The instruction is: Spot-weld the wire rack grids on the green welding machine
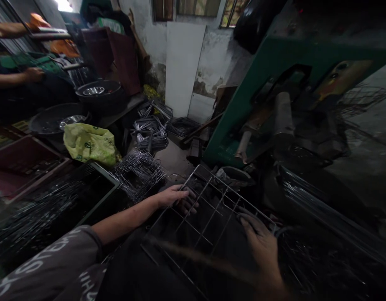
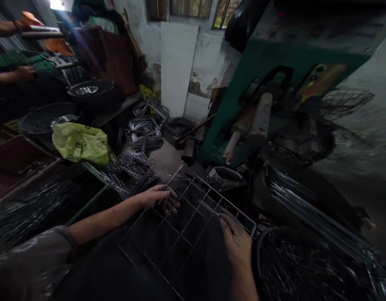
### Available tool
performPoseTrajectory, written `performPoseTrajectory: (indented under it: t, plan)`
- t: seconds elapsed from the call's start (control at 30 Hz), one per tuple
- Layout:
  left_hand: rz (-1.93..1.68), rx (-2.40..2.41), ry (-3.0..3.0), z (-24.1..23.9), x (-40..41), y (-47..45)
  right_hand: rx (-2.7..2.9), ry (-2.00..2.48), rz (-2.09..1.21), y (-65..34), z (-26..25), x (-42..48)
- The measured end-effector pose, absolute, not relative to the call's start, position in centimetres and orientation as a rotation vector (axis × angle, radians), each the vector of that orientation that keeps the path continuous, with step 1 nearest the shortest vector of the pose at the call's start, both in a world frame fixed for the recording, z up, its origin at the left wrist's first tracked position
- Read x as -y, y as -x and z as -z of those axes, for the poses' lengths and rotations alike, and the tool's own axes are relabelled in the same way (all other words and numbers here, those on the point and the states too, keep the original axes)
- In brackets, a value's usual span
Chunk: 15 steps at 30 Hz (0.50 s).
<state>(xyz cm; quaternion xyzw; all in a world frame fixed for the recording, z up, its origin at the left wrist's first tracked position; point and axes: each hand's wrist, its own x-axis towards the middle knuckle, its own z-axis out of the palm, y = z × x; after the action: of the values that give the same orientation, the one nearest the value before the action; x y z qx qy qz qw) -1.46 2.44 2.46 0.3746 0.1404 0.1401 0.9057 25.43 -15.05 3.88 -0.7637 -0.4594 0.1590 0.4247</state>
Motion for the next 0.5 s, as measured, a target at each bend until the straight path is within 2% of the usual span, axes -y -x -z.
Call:
performPoseTrajectory:
  t: [0.23,0.5]
  plan:
    - [-0.302,-0.28,-0.782,-2.3,-2.4,1.6,1.359,2.007,-0.122,-24.2,-2.9,14.2]
    - [-0.344,-0.304,-0.761,-2.6,-2.0,1.9,0.977,2.372,-0.108,-22.8,-3.6,14.4]
